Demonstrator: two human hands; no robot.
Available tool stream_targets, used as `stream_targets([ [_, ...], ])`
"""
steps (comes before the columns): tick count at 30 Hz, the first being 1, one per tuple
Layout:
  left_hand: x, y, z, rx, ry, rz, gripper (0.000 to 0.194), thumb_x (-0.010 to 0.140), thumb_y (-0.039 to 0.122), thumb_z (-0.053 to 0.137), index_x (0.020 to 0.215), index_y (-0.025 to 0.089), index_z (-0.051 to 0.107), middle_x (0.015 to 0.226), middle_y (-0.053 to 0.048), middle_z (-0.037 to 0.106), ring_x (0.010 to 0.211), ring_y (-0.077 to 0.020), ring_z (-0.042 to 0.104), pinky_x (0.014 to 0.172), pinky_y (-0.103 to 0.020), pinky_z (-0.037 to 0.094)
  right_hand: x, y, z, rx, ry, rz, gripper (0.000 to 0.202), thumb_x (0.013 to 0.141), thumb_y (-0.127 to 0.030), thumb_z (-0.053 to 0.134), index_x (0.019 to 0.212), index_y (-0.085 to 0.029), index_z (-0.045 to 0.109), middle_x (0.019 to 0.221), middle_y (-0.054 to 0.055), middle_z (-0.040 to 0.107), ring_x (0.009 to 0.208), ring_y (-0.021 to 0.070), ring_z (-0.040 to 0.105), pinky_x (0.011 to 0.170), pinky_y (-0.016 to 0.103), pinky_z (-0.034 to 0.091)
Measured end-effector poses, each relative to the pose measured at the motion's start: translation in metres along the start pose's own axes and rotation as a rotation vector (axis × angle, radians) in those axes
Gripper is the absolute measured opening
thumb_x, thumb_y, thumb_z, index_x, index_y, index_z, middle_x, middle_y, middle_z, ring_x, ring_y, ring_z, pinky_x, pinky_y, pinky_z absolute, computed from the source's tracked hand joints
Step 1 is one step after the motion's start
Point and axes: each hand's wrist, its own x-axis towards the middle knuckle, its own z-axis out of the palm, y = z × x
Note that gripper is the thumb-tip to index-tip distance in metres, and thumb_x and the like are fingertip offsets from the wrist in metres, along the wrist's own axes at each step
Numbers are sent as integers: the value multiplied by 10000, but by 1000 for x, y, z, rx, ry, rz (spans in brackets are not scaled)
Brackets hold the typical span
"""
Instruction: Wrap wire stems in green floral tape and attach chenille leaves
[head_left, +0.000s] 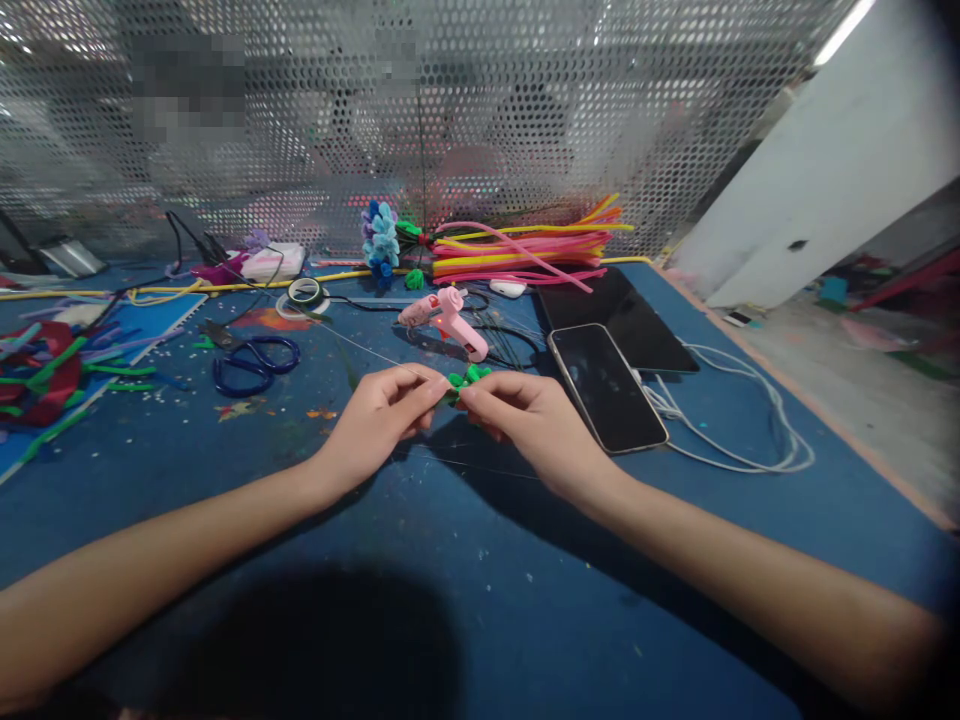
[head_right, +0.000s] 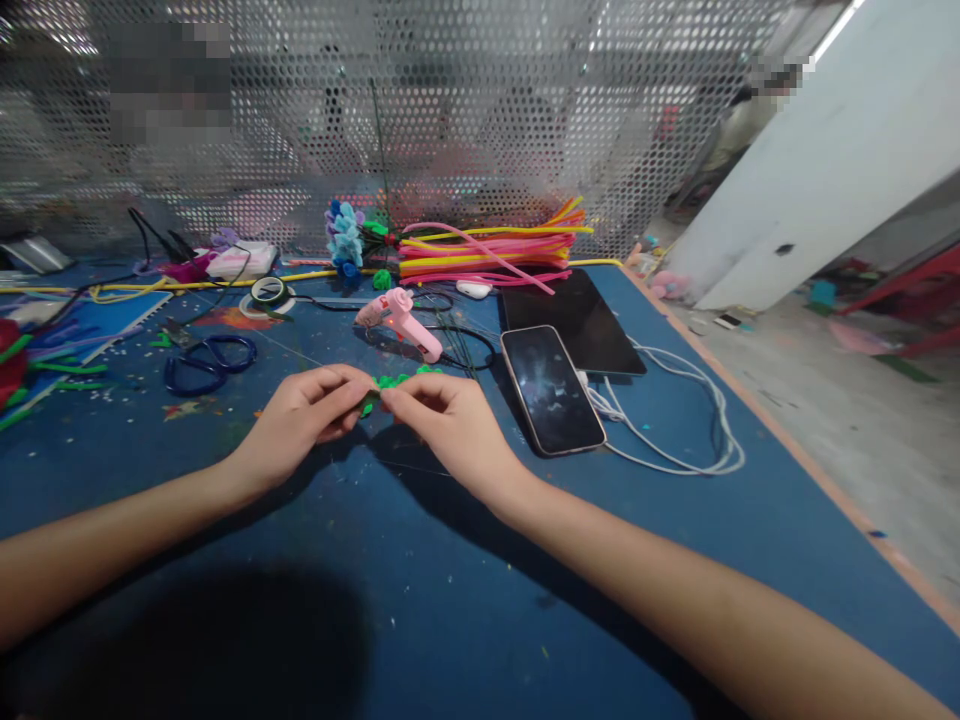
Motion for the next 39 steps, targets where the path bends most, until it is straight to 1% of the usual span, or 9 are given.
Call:
stream_targets([
  [5,1,-1,-1,42,-6,12,202,754,365,595,769,167,631,560,42,468,460,-53,372,413,-173,257,0,-1,0,-72,58,-62,185,724,-306,610,631,-146,601,545,-37,511,481,56,387,455,209,299],
  [15,2,-4,1,-111,-24,-45,165,729,322,635,763,161,623,533,53,448,441,-41,348,390,-163,230,-2,1,1,-207,164,-184,98,691,-241,642,706,-146,624,637,-7,583,547,78,465,510,219,365],
  [17,2,-3,0,-98,-18,-19,151,733,313,632,757,164,624,535,54,459,436,-38,339,392,-164,232,-2,0,0,-159,115,-139,149,707,-292,636,700,-145,612,615,-14,560,527,70,454,493,210,355],
  [21,1,-2,-2,-2,-12,77,124,750,290,615,759,170,642,585,39,533,446,-39,350,410,-174,256,1,-3,-2,50,-71,135,342,781,-444,530,649,-135,595,537,-25,503,428,45,401,401,188,278],
  [24,1,-2,-2,52,-11,102,136,753,295,608,767,167,651,624,23,582,455,-48,377,423,-185,276,2,-4,-2,125,-119,205,298,765,-408,566,653,-133,601,543,-29,516,407,32,387,384,177,249],
  [26,0,-2,-2,63,4,101,141,751,300,610,753,164,650,607,27,574,457,-50,387,425,-184,282,2,-5,-2,65,-99,132,275,757,-370,586,622,-131,599,536,-29,522,416,32,386,393,178,258],
  [29,0,-1,0,45,35,81,148,739,299,622,702,157,640,542,47,518,444,-41,381,412,-169,271,-1,-6,-2,-152,-5,-66,256,763,-316,594,589,-128,602,523,-24,538,455,51,420,432,190,312],
  [34,0,1,4,-123,47,-37,172,715,298,642,650,148,589,467,74,442,396,-16,332,372,-141,216,-5,-4,-2,-576,173,-527,147,793,-210,580,673,-155,645,650,4,636,602,95,552,555,205,412],
  [39,0,3,5,-274,-13,-200,206,701,294,645,625,136,536,466,76,418,346,6,262,339,-141,130,-4,3,-7,-943,218,-970,177,844,-180,521,734,-120,647,682,53,642,633,121,568,596,225,446],
])
